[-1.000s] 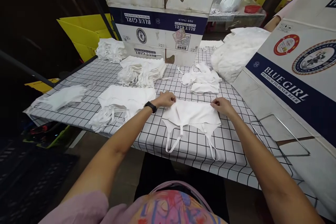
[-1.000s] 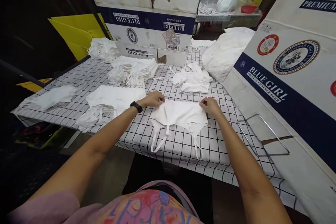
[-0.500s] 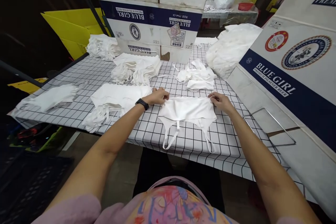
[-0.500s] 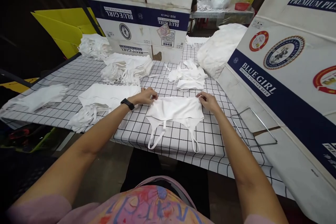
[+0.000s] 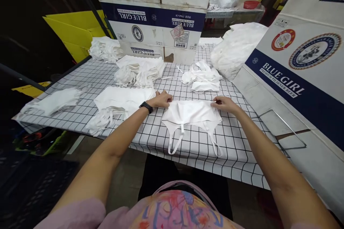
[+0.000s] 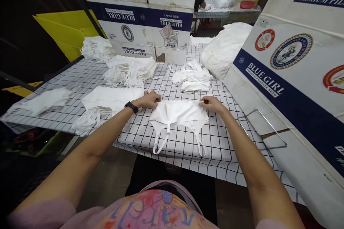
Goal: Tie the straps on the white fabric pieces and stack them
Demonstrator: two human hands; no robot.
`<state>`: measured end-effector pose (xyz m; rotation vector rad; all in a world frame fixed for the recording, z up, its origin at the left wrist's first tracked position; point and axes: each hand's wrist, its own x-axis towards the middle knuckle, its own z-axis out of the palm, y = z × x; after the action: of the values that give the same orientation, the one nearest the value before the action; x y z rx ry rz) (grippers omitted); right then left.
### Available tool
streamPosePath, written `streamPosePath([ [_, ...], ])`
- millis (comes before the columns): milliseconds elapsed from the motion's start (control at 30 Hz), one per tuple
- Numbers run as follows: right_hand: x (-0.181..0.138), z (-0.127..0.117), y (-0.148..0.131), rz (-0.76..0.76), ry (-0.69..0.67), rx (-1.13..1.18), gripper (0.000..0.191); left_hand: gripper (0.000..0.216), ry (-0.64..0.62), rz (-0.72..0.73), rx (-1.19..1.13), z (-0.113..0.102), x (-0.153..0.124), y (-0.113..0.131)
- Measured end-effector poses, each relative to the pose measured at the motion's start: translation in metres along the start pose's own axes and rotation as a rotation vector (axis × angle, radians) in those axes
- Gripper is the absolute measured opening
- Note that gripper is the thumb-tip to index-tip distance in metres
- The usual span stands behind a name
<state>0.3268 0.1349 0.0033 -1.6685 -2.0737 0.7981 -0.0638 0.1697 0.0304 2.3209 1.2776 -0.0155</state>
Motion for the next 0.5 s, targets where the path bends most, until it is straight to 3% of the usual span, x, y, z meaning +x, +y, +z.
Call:
streamPosePath([
  [133, 0.001, -0.001, 0.001, -0.025, -0.037, -0.021, 0.038, 0.014, -0.024, 0.0, -0.05, -0.001, -0.004, 0.0],
  [267, 0.003, 0.003, 0.003, -0.031, 0.013, -0.069, 0.042, 0.019, -0.019, -0.004, -0.11, -0.003, -0.009, 0.001],
  [500, -0.007, -0.01, 0.009, -0.015, 0.122, -0.1, 0.055, 0.023, 0.121, 0.052, -0.167, -0.012, -0.021, -0.008],
])
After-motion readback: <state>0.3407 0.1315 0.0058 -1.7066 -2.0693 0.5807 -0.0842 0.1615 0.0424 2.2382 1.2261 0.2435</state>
